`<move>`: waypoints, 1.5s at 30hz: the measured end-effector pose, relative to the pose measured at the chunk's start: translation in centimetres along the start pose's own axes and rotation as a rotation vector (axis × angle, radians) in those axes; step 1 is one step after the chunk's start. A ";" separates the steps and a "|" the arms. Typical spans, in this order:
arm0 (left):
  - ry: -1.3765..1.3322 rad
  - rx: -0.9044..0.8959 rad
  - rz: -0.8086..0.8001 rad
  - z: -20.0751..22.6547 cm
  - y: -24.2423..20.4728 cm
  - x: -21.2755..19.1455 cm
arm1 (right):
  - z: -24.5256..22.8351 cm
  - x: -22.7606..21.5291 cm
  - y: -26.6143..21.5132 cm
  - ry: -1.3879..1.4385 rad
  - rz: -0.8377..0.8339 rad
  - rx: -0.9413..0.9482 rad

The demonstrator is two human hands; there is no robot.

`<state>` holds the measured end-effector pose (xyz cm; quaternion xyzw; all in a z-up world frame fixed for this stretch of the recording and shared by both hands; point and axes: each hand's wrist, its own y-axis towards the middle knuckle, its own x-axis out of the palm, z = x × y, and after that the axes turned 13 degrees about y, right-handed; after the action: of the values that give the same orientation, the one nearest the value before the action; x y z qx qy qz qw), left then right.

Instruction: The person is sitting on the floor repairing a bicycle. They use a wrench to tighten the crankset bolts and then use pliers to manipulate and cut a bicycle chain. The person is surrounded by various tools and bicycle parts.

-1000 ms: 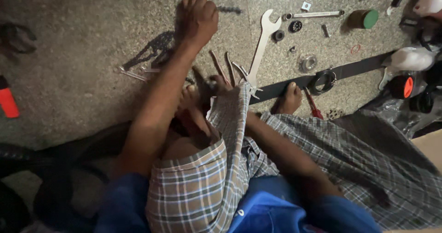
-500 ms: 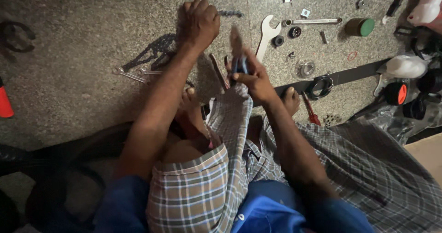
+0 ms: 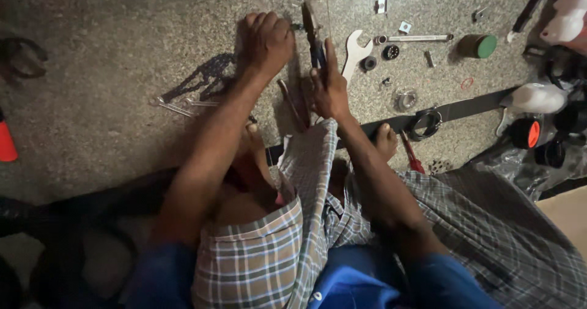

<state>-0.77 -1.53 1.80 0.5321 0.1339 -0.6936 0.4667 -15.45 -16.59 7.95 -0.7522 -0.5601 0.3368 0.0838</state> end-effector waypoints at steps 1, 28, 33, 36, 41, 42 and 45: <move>0.005 -0.006 0.002 0.1 0.0 0.1 | -0.1 0.2 -0.2 0.025 0.014 -0.065; 0.013 -0.023 -0.015 -0.5 -0.5 1.6 | -1.5 -0.8 0.2 0.009 0.071 -0.281; -0.034 -0.034 -0.121 0.1 -0.4 -0.4 | 1.1 -0.5 -0.9 -0.005 0.054 -0.321; -0.072 -0.048 -0.016 0.4 -0.1 1.1 | 2.6 -0.2 1.5 -0.203 -0.084 -0.232; -0.040 -0.027 -0.001 0.3 -0.6 0.8 | 1.3 -1.0 2.1 -0.006 -0.143 0.020; -0.050 -0.029 -0.005 0.1 -0.4 0.9 | 1.0 -1.0 2.1 -0.023 -0.109 -0.033; -0.062 -0.050 -0.005 0.2 -0.3 1.5 | 0.6 -1.0 0.5 -0.094 -0.032 -0.164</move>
<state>-1.10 -2.25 0.47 0.4982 0.1384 -0.7074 0.4819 -15.55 -17.78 7.68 -0.7308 -0.6010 0.3236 0.0009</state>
